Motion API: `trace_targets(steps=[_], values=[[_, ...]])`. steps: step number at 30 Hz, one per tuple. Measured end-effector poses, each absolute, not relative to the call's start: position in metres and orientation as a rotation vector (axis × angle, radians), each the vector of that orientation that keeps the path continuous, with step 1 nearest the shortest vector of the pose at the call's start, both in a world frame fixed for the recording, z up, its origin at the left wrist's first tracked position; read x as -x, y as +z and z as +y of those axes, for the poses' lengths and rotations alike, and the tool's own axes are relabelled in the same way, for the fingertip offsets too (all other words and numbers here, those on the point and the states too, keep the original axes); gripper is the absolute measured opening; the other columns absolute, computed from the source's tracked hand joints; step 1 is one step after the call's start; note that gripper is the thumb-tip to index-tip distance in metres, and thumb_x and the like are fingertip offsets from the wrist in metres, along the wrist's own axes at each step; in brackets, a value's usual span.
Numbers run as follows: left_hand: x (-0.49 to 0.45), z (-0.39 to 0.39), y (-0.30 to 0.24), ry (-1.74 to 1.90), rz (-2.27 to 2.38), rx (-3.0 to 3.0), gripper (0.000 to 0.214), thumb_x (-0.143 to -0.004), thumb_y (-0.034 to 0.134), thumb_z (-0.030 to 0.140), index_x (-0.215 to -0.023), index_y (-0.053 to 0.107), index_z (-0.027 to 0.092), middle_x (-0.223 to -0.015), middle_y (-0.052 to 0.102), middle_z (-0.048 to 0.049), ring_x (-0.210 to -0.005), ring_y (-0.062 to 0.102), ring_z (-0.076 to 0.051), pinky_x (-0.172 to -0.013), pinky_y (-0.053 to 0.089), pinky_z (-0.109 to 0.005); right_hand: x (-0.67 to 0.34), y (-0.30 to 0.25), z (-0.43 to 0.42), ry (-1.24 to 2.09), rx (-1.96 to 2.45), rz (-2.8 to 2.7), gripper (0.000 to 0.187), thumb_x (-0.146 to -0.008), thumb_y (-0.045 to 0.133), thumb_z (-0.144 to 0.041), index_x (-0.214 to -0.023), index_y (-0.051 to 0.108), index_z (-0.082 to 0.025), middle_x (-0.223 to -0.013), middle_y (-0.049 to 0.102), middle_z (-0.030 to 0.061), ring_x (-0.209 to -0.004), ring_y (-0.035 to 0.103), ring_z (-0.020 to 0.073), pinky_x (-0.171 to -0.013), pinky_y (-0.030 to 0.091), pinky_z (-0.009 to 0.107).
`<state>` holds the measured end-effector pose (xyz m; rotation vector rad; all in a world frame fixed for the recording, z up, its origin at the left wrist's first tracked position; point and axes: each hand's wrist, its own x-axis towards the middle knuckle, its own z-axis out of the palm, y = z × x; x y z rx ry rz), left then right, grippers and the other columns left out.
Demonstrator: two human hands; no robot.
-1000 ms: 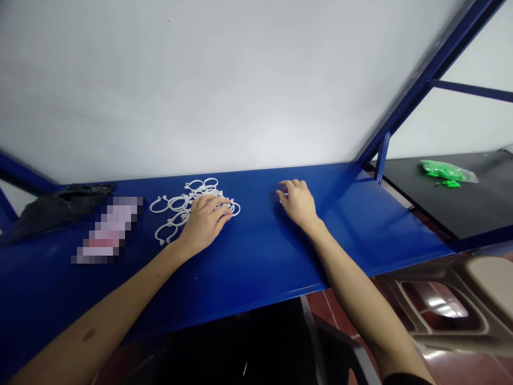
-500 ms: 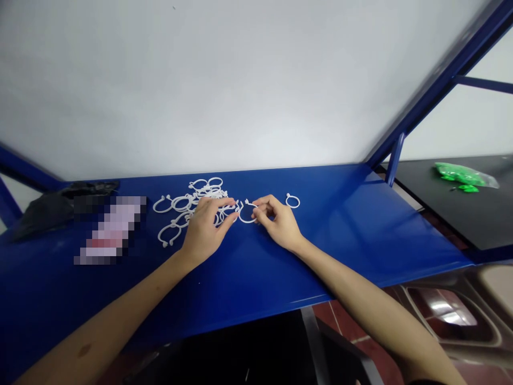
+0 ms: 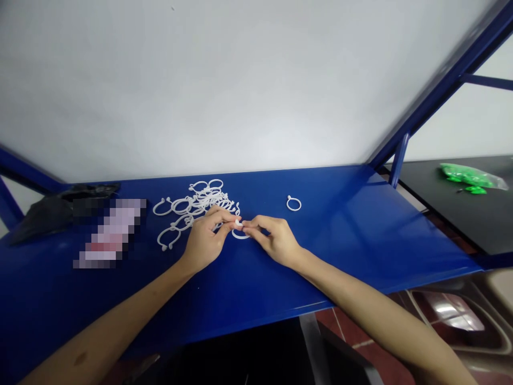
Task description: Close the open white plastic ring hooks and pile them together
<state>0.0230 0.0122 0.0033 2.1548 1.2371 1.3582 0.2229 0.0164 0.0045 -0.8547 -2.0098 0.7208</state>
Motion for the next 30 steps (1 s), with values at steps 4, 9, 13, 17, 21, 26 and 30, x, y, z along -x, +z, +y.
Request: trace_targets(steps=[4,9,13,17,21,26,30], values=[[-0.016,0.022,-0.002,1.177,1.287,-2.472,0.017,-0.097,0.058,0.021,-0.110,0.069,0.020,-0.098,0.073,-0.0064,-0.096,0.064,-0.022,-0.086,0.054,-0.039,-0.228,0.013,0.027,0.473,0.886,-2.068,0.018,-0.098,0.057,-0.035,-0.091,0.068,-0.023,-0.093,0.074,0.0065,-0.079,0.069,0.0185,-0.066,0.055,0.031],[-0.002,0.033,-0.010,0.941,1.465,-2.732,0.034,-0.092,0.065,0.037,-0.120,0.066,0.019,-0.118,0.067,-0.0116,-0.116,0.054,-0.031,-0.100,0.045,-0.051,-0.260,0.019,0.056,0.102,1.208,-1.864,0.019,-0.095,0.058,-0.036,-0.087,0.071,-0.024,-0.087,0.069,0.0065,-0.064,0.060,0.0178,-0.064,0.053,0.035],[0.004,0.033,-0.007,0.868,1.494,-2.816,0.025,-0.087,0.070,0.039,-0.103,0.069,0.019,-0.116,0.066,-0.0117,-0.113,0.053,-0.034,-0.096,0.045,-0.052,-0.291,0.007,0.080,0.091,1.556,-1.803,0.020,-0.091,0.062,-0.032,-0.106,0.067,-0.020,-0.085,0.070,0.0062,-0.075,0.063,0.0225,-0.073,0.051,0.039],[0.004,0.033,-0.006,0.882,1.441,-2.854,0.006,-0.090,0.066,0.025,-0.087,0.069,0.020,-0.113,0.067,-0.0104,-0.109,0.054,-0.032,-0.091,0.045,-0.049,-0.300,-0.005,0.090,-0.019,1.638,-1.852,0.038,-0.089,0.066,-0.032,-0.122,0.061,-0.014,-0.092,0.071,0.0107,-0.094,0.060,0.0297,-0.084,0.050,0.046],[0.001,0.034,-0.005,1.032,1.418,-2.781,0.012,-0.093,0.063,0.022,-0.083,0.069,0.022,-0.108,0.069,-0.0079,-0.105,0.054,-0.030,-0.089,0.043,-0.046,-0.286,-0.006,0.081,0.006,1.427,-1.912,0.030,-0.094,0.060,-0.040,-0.116,0.064,-0.019,-0.097,0.071,0.0103,-0.088,0.060,0.0258,-0.085,0.050,0.046],[-0.011,0.020,0.008,1.272,1.425,-2.762,0.014,-0.095,0.063,0.027,-0.081,0.066,0.023,-0.089,0.070,-0.0043,-0.090,0.056,-0.025,-0.081,0.041,-0.042,-0.246,0.002,0.045,0.549,1.159,-2.006,0.026,-0.096,0.060,-0.044,-0.108,0.066,-0.022,-0.093,0.072,0.0053,-0.081,0.065,0.0192,-0.075,0.053,0.035],[-0.022,0.007,0.014,1.358,1.254,-2.890,0.018,-0.093,0.067,0.031,-0.077,0.064,0.023,-0.082,0.070,-0.0014,-0.085,0.057,-0.022,-0.082,0.040,-0.040,-0.222,0.006,0.022,0.996,1.003,-1.894,0.026,-0.095,0.062,-0.044,-0.107,0.062,-0.022,-0.084,0.071,0.0012,-0.074,0.066,0.0148,-0.070,0.054,0.029]])
